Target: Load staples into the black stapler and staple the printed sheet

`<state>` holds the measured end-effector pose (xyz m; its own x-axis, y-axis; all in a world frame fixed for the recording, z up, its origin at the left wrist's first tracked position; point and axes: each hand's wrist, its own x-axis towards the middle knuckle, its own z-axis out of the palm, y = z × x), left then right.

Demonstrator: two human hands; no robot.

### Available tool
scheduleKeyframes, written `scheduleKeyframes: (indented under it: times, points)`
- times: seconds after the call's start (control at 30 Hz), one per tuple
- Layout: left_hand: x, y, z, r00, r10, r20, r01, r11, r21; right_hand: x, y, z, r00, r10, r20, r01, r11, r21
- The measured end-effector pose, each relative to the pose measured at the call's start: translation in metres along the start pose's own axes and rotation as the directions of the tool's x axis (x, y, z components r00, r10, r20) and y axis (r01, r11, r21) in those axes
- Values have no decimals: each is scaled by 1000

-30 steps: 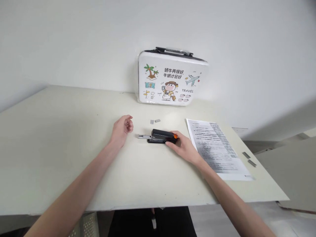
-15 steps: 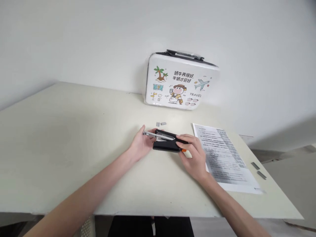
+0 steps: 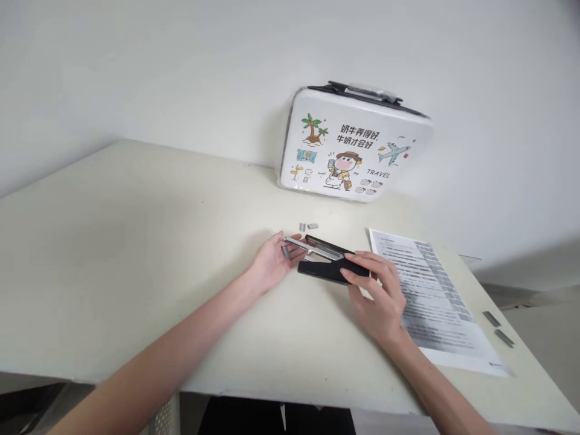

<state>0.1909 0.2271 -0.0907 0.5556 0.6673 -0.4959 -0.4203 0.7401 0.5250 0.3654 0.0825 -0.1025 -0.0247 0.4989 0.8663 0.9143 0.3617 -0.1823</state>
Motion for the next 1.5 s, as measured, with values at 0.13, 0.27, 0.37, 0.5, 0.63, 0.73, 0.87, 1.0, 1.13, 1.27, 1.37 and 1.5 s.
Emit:
scheduleKeyframes:
  times: [0.13, 0.27, 0.37, 0.5, 0.63, 0.73, 0.87, 1.0, 1.13, 1.27, 1.37, 1.5]
  points:
    - [-4, 3, -1, 963, 264, -45, -242, 931, 275, 3, 0, -3, 995, 96, -24, -94, 995, 41]
    - [-10, 4, -8, 814, 581, 14, -462, 632, 623, 1, 4, -3, 970, 239, -32, -237, 969, 68]
    - [-13, 1, -10, 745, 642, 179, -551, 443, 707, -1, 6, -2, 951, 306, -38, -303, 951, 64]
    - [-14, -6, -9, 735, 552, 395, -631, 340, 698, 0, 6, -1, 950, 310, -31, -307, 948, 84]
    - [-14, -8, -8, 778, 464, 423, -612, 413, 674, 0, 9, 1, 938, 346, 2, -344, 932, 113]
    - [-14, -7, -7, 799, 533, 278, -565, 510, 648, -3, 12, 3, 910, 411, 58, -415, 901, 127]
    - [-9, -3, -9, 797, 593, 114, -551, 636, 540, -8, 12, 7, 847, 488, 210, -524, 834, 175]
    - [0, 10, -15, 820, 572, 37, -552, 771, 319, -4, 5, 17, 742, 572, 350, -659, 719, 222]
    - [3, 21, -20, 799, 601, -3, -581, 775, 249, 12, 1, 40, 683, 595, 423, -705, 688, 170]
    - [-3, 16, -20, 748, 664, -10, -642, 726, 245, 30, 3, 77, 736, 539, 410, -606, 794, 44]
    - [-7, 8, -17, 778, 625, 54, -621, 754, 217, 43, 5, 104, 797, 485, 361, -496, 866, -68]
    - [-5, 6, -12, 911, 410, 47, -412, 910, 49, 57, 2, 123, 818, 456, 350, -447, 887, -112]
